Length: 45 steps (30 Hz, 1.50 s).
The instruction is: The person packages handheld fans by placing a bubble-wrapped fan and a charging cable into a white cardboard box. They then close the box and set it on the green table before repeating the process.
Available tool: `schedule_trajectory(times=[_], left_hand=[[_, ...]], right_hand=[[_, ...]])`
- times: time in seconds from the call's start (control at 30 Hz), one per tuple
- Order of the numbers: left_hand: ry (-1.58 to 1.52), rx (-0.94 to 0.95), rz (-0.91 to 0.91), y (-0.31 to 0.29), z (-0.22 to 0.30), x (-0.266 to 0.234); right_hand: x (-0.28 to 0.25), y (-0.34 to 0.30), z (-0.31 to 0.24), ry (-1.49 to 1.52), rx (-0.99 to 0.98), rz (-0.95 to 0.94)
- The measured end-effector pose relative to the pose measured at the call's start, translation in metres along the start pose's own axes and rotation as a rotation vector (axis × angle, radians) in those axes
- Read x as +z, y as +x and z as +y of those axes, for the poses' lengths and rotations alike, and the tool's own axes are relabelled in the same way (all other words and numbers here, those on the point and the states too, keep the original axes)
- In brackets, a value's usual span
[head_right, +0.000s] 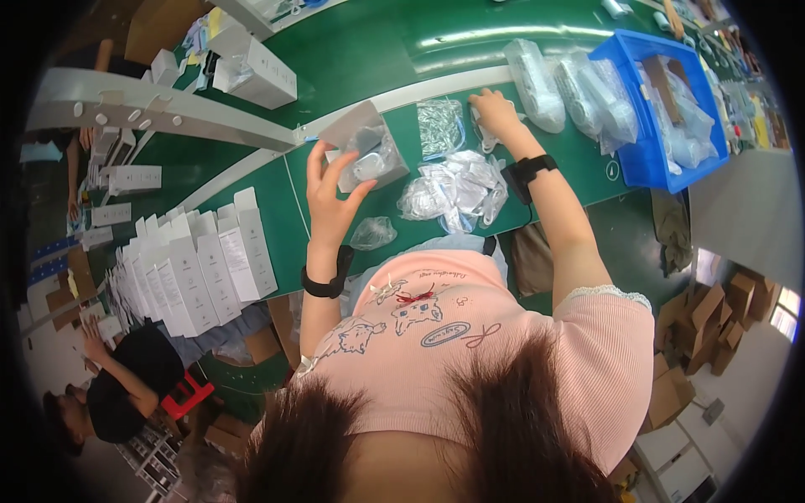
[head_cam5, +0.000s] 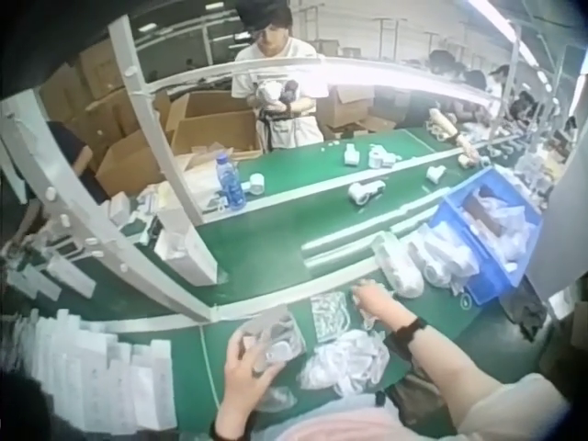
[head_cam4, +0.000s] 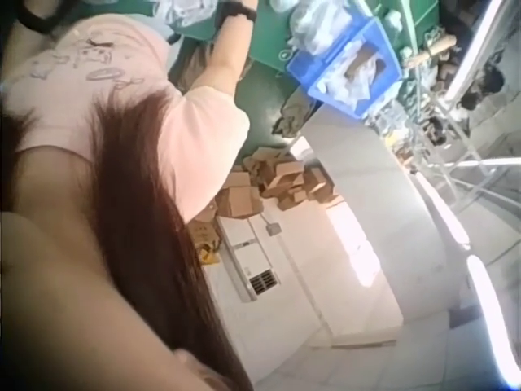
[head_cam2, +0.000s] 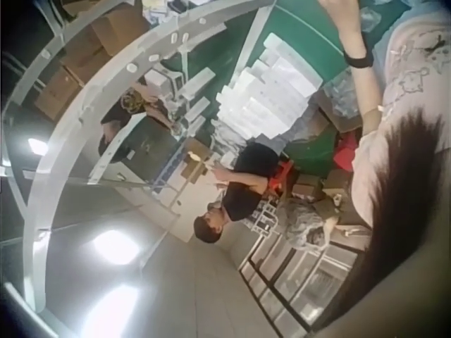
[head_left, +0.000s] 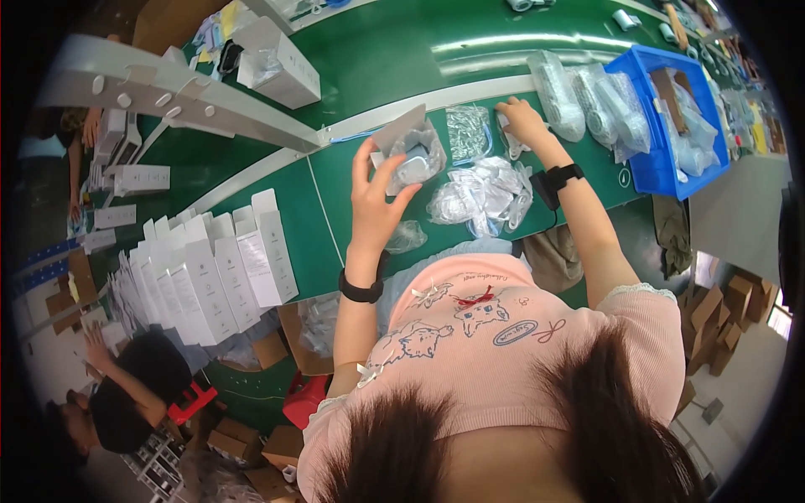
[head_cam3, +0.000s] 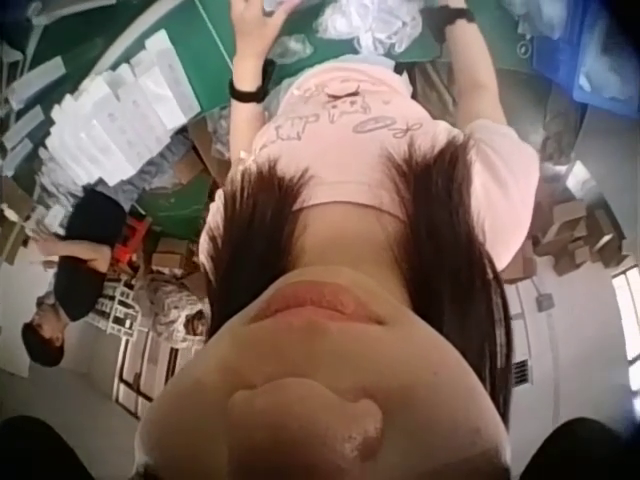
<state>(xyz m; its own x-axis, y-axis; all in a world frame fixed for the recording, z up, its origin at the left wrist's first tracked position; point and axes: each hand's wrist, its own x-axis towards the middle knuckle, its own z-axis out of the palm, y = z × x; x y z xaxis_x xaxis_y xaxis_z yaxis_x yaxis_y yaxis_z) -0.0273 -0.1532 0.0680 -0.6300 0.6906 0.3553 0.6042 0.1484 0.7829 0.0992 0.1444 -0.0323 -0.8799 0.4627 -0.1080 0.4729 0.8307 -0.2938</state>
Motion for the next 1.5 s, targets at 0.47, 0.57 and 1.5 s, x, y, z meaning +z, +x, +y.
schedule_trajectory(times=[0.47,0.57,1.5], left_hand=[[-0.130,-0.336,0.236,0.024,-0.006,-0.004],[-0.145,-0.333,0.235,0.025,-0.007,-0.003],[-0.218,-0.338,0.245,0.023,-0.014,0.003]], right_hand=[[-0.130,-0.027,-0.131,1.147,-0.447,0.135],[-0.137,-0.029,-0.158,1.122,-0.545,0.122],[-0.077,-0.033,-0.176,0.140,-0.966,0.208]])
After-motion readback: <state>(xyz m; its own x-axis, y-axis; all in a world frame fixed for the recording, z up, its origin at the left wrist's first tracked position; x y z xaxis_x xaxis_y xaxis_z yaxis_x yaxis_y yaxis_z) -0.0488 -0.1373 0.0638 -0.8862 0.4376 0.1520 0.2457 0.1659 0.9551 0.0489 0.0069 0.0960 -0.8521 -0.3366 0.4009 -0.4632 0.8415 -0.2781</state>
